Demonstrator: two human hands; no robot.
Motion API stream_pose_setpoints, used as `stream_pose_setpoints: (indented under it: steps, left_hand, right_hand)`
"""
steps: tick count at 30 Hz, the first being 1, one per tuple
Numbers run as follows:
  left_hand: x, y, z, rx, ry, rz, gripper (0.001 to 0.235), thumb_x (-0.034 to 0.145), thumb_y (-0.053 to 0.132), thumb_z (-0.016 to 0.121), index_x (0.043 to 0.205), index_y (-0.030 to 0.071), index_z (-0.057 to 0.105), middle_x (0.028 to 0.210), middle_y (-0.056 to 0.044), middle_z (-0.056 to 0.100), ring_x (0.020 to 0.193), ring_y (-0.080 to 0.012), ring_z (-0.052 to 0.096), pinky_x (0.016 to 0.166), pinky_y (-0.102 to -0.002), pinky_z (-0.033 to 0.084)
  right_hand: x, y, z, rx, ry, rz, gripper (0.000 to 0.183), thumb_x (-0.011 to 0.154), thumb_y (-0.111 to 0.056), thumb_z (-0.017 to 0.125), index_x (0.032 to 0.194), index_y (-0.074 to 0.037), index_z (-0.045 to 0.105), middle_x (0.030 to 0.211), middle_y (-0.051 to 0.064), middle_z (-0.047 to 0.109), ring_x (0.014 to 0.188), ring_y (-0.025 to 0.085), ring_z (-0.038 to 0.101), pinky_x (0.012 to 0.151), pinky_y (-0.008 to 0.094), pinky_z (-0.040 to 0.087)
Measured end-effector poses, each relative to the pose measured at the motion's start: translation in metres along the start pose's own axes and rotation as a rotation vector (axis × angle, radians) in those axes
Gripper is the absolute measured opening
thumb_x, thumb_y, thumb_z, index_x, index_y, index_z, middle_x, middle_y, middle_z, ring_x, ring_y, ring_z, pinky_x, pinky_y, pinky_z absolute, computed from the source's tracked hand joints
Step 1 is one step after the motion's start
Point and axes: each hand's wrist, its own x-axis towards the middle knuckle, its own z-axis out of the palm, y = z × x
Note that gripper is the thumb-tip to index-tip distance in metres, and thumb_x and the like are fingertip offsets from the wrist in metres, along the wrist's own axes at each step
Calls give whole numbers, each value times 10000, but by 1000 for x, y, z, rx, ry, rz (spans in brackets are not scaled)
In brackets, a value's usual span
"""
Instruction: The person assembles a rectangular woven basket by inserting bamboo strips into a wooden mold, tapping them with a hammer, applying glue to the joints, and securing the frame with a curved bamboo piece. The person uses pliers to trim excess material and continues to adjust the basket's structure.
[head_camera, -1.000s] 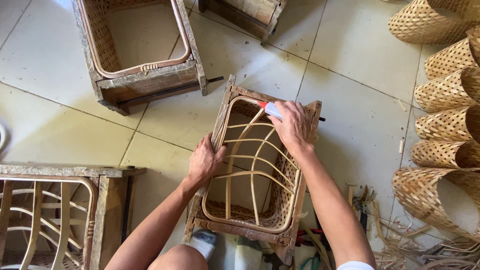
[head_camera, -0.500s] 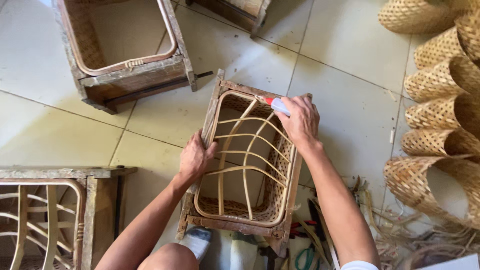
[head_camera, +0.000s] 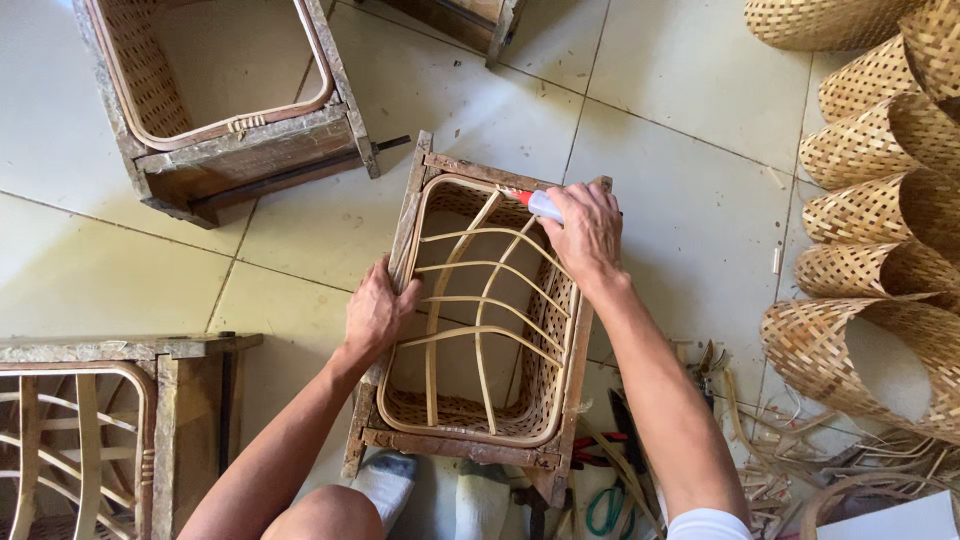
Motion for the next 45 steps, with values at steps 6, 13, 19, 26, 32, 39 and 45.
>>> stream_pose_setpoints:
  steps: [6,13,19,26,32,39,45]
  left_hand:
    - [0,0,-1,-19,21,32,714,901,439,634,1445,14,452,1188,-253,643,1072,-406,655,969,-514,517]
    - [-2,3,-3,-15,42,28,729,896,447,631,1458,20,450,1247,-261,620,1138,-423,619,1003,-524,485]
    - [-2,5,-5,1,-24,-4,786,912,489,589,1493,-2,393,1215,-258,626,1098,-393,652,973,-510,525]
    - [-3,7,-5,34,-17,-15,772,925,471,571,1499,-12,389,1215,-268,619,1083,-408,652,950,-530,535]
    - [-4,10,-7,14,-13,-24,778,904,454,576,1495,-19,398,1192,-271,634,1056,-405,670,945,-515,538]
    - [-5,17,-11,5,-7,-54,786,877,439,584,1489,-24,413,1222,-282,637,1076,-420,663,956,-518,525]
    - [-8,21,-13,-2,-9,-66,791,876,454,591,1492,-12,417,1240,-278,634,1093,-421,656,969,-510,515]
  right_hand:
    - [-11,14,-16,30,23,28,433,749,-226,897,1145,-117,756,1057,54,740,971,246,640,872,408,475]
    - [-16,15,-18,-20,6,39,394,777,-221,896,1136,-127,764,1024,54,733,969,247,639,858,415,469]
    - [-21,34,-12,-8,42,26,413,748,-224,898,1124,-113,766,1073,67,751,987,249,650,871,404,478]
    - [-33,59,-12,-25,5,73,429,784,-288,900,1147,-104,764,1048,77,761,945,226,651,850,390,481]
    - [-29,50,-12,-44,33,51,405,751,-237,903,1112,-112,771,1034,60,760,958,240,650,844,400,464]
    - [-34,62,-23,-86,42,44,374,791,-199,888,1140,-126,775,1035,46,756,956,226,649,864,387,470]
    - [-59,76,-37,-56,77,119,399,756,-243,914,1105,-110,773,1026,59,753,962,256,646,870,405,465]
